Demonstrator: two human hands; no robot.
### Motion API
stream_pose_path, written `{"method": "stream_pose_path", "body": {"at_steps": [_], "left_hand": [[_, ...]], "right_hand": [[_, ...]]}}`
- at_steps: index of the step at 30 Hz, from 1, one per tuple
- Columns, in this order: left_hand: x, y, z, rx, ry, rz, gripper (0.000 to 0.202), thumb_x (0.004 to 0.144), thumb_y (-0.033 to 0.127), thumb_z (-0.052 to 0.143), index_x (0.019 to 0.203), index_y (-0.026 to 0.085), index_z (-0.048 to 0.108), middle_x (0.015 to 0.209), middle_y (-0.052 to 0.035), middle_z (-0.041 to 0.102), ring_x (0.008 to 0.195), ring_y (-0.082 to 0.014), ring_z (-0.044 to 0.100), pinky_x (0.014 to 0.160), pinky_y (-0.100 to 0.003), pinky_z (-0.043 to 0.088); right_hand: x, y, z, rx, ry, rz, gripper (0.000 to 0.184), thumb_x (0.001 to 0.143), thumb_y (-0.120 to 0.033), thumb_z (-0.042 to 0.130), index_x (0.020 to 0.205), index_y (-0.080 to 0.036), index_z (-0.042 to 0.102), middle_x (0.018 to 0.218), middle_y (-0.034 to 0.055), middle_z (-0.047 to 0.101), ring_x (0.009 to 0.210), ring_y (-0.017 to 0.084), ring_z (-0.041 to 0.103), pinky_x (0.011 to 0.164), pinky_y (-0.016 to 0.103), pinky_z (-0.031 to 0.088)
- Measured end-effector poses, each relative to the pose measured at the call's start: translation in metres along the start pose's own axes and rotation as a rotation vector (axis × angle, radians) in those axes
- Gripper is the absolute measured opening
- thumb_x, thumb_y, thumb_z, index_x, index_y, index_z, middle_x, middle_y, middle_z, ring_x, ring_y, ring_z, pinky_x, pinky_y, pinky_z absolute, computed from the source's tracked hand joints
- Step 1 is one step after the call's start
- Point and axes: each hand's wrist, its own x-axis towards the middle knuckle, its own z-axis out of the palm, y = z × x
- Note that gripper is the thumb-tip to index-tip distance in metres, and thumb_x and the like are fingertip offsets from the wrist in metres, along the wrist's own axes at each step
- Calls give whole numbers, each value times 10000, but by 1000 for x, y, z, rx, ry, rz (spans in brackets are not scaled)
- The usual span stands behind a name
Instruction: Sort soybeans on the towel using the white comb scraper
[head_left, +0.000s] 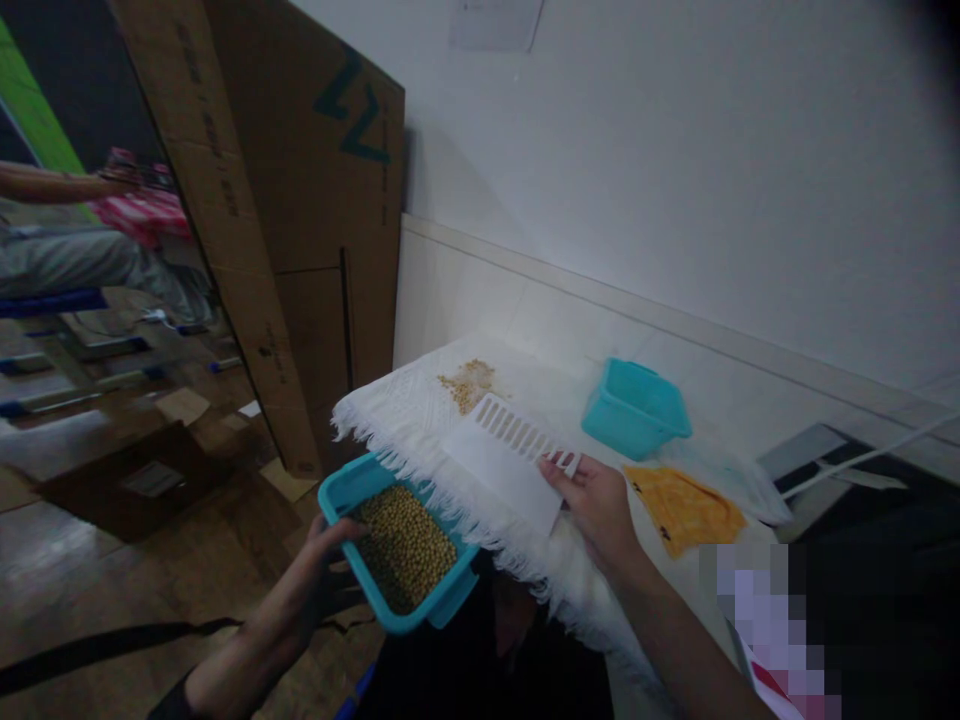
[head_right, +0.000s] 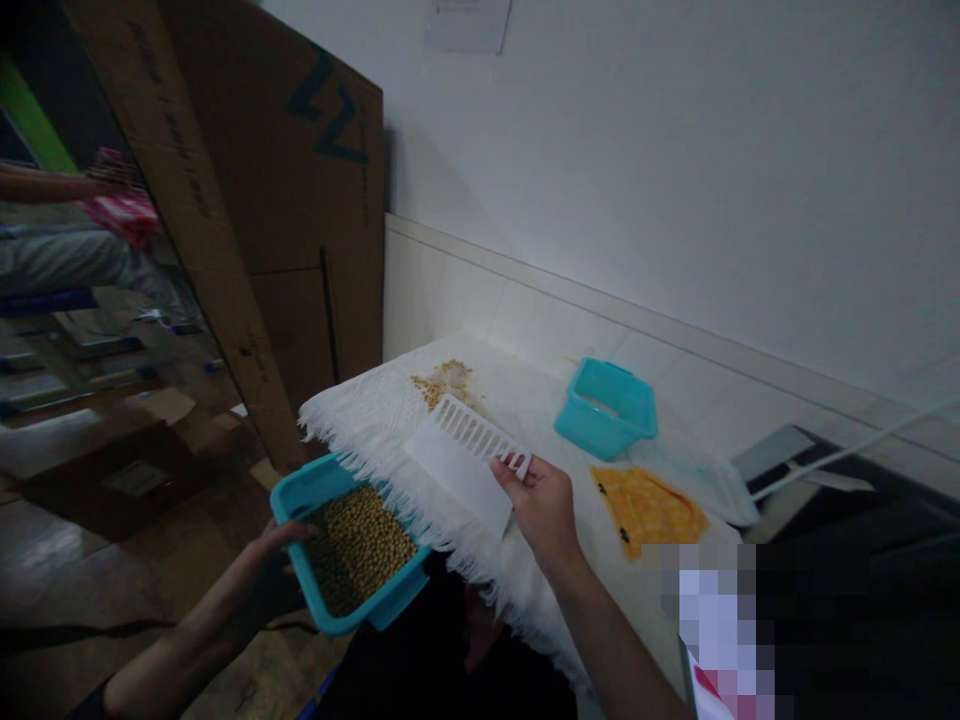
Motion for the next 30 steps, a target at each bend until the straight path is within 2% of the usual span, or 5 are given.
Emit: {"method": "stream_pose_path", "body": {"at_steps": [6,13,18,24,30], "left_hand": [[0,-3,2,19,27,33,543,854,396,880,1323,330,615,1072,-45,814,804,-294,849,753,-437,703],[-2,-2,3,19,48,18,565,849,417,912,1323,305,626,1077,-63,824,828,-297,850,755,-418,694],[-1,-3,4,5,39,0,592,854,446,918,1357,340,625,1115,-52,821,852,-305,861,766,-431,720],[2,-8,2,13,15,-11,590,847,431,920,1338,326,612,1103,-48,816,853,-307,866,841,-476,744],[12,-14,-5,-18,4,-36,636,825,420,942,1361,340,610,1121,-62,841,867,-330,882,842,-494,741]], "right_hand": [[51,3,-38,-14,57,114,679,413,-652,1124,847,-180,900,823,119,896,744,350,854,654,425,692],[95,11,-69,-111,143,64,598,445,-601,1084,811,-178,872,731,82,856,652,284,789,608,392,646],[94,4,-90,-100,194,-15,638,451,-658,1092,831,-187,891,828,114,895,683,296,808,622,402,661],[66,1,-66,-75,33,73,697,471,-724,1093,863,-177,911,834,142,896,724,354,845,617,445,688],[78,9,-55,-81,153,65,640,442,-656,1070,813,-170,881,775,121,873,670,314,804,570,382,617]]}}
